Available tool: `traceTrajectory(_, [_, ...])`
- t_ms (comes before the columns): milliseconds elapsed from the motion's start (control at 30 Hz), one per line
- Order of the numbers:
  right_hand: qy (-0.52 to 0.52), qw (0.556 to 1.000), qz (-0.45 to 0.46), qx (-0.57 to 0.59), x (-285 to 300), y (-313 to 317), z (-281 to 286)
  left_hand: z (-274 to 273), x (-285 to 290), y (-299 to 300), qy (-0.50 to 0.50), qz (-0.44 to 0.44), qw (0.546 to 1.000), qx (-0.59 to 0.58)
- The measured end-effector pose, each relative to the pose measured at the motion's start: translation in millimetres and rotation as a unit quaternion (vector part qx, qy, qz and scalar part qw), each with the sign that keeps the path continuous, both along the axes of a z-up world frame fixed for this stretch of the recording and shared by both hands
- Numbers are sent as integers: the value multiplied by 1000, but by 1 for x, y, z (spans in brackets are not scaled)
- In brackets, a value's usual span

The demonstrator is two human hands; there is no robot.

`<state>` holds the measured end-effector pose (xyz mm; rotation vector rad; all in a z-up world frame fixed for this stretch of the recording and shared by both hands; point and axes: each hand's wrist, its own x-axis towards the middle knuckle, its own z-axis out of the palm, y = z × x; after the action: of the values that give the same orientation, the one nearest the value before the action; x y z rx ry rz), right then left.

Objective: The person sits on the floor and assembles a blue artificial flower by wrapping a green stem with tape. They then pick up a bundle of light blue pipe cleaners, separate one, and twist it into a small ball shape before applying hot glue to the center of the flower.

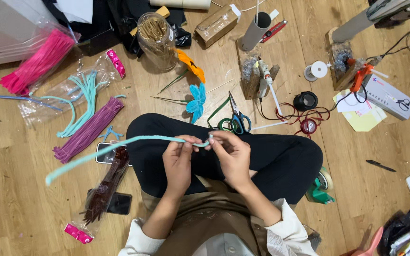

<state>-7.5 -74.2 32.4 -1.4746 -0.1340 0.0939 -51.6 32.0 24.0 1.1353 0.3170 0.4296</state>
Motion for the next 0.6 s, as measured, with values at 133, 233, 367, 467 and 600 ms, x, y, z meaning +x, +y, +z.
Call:
traceTrajectory(133, [-19,997,0,-74,1,-13,1,-14,1,-7,36,-1,999,-13])
traceTrajectory(233, [-38,988,18,-145,2,-19,9,-17,2,-13,66,-7,997,-35])
traceTrajectory(367, [-56,964,86,-245,2,-27,23,-20,8,-13,100,-17,994,-41])
traceTrajectory(467, [-78,959,63,-266,5,-30,22,-3,13,-15,118,-52,992,-12])
traceTrajectory(600, [-49,966,43,-250,8,-34,15,-24,9,-24,138,-68,987,41])
